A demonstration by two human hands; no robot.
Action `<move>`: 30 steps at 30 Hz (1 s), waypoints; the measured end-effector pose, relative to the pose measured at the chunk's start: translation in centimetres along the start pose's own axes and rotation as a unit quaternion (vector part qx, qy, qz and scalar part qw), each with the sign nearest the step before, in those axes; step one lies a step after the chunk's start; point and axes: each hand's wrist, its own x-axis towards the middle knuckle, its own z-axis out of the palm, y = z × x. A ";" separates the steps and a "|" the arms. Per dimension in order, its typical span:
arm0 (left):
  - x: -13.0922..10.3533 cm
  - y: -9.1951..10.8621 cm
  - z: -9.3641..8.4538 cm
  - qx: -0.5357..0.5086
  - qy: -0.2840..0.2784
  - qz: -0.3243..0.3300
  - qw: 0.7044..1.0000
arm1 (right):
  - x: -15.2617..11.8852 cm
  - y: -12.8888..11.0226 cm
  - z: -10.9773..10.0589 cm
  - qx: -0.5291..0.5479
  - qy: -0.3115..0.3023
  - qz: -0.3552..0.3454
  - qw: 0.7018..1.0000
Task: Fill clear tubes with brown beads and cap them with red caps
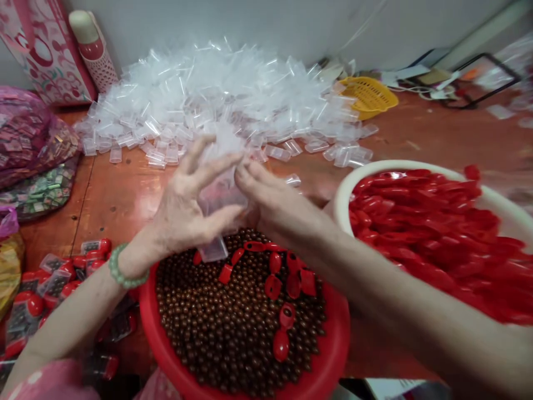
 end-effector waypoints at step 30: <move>-2.2 -1.3 2.7 -0.011 -0.325 -0.005 0.946 | -4.9 5.9 0.6 0.161 0.091 0.155 0.971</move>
